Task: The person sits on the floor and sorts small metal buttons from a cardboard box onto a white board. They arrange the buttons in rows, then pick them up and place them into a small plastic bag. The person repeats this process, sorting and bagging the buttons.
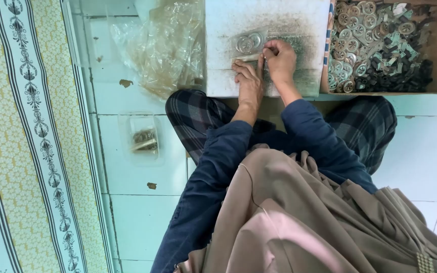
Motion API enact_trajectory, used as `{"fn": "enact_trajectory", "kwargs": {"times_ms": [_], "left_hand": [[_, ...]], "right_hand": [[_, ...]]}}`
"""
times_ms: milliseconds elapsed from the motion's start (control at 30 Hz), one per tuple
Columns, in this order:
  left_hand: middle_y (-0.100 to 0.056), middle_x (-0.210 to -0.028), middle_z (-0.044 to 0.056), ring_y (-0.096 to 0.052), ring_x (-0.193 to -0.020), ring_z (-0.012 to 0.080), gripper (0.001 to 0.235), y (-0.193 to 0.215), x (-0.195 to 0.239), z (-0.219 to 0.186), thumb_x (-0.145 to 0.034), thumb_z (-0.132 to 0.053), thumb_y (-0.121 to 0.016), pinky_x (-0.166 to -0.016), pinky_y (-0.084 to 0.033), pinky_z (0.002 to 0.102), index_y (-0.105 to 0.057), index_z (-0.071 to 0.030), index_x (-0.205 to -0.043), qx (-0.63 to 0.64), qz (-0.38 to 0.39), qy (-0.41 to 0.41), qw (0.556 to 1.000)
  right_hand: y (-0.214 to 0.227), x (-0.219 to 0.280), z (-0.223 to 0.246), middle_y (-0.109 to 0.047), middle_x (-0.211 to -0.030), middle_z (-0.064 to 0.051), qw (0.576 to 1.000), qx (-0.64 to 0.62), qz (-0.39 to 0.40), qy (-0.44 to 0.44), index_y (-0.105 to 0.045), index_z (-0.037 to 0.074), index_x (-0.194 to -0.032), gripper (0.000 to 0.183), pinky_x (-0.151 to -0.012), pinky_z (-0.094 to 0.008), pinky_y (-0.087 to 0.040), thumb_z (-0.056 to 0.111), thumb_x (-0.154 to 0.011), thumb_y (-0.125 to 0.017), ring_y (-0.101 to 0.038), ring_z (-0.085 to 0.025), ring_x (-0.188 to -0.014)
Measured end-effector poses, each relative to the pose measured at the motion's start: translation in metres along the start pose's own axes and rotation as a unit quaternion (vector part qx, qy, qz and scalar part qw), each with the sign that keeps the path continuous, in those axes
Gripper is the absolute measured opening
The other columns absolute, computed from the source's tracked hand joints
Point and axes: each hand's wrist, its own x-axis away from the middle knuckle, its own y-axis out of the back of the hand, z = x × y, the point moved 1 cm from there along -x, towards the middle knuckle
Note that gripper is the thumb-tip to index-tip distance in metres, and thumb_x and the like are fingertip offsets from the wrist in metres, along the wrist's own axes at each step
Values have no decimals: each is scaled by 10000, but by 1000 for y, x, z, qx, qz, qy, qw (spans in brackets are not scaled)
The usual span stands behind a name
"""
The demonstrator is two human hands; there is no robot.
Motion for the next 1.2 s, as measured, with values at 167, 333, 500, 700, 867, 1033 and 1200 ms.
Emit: {"fn": "enact_trajectory", "kwargs": {"times_ms": [167, 333, 500, 700, 867, 1033, 1200], "left_hand": [[-527, -1370, 465, -620, -1185, 568, 628, -4, -1, -3, -1031, -80, -227, -695, -439, 426, -76, -95, -1641, 0, 7, -1, 1000], [-540, -1349, 464, -627, -1153, 570, 644, -6, 1, 1, -1020, -58, -246, -689, -443, 423, -89, -115, -1642, 7, -10, -2, 1000], [-485, -1378, 449, -578, -1191, 510, 604, -23, 5, 12, -1048, -178, -339, -912, -555, 429, -213, -179, -1638, 131, -66, 12, 989], [-634, -1147, 148, -639, -936, 274, 570, -26, 4, 57, -904, -54, -637, -708, -602, 358, -495, -129, -1451, 324, -150, 45, 933], [-667, -1132, 94, -641, -972, 317, 525, -38, -8, 65, -897, -76, -580, -658, -581, 452, -559, -139, -1417, 501, -150, 105, 846], [-642, -1223, 127, -612, -1095, 357, 451, -41, -25, 80, -1018, -237, -561, -734, -573, 521, -497, -182, -1461, 618, -44, 179, 764], [-552, -1253, 163, -558, -1145, 395, 496, -56, -31, 75, -978, -379, -629, -858, -544, 530, -569, -137, -1406, 638, -55, 198, 742]], "right_hand": [[10, 11, 29, -622, -722, 70, 998, 56, -6, -23, -659, 239, -1021, 182, -584, -355, -486, 129, -904, -746, -609, -126, -647], [17, 3, 25, -576, -679, 69, 997, 65, 12, -50, -576, 236, -1163, 364, -572, -367, -478, 145, -897, -807, -580, -137, -612], [25, -3, 31, -662, -867, 45, 991, -62, 29, -119, -688, 190, -1200, 260, -716, -264, -544, 201, -945, -738, -611, -93, -764], [20, -18, 28, -778, -1099, 4, 994, 22, 38, -103, -732, 198, -1126, 253, -824, -357, -562, 338, -915, -739, -724, -182, -980], [14, -26, 32, -774, -1047, 37, 984, 90, 82, -128, -755, 218, -1020, 110, -785, -362, -560, 282, -931, -763, -706, -159, -909], [16, -16, 37, -763, -1002, 18, 986, 73, 104, -107, -767, 190, -991, 63, -784, -344, -552, 230, -949, -741, -685, -159, -880], [11, 1, 27, -631, -806, 22, 989, -129, 77, 13, -698, 141, -966, 67, -682, -275, -474, 82, -936, -709, -570, -113, -729]]}}
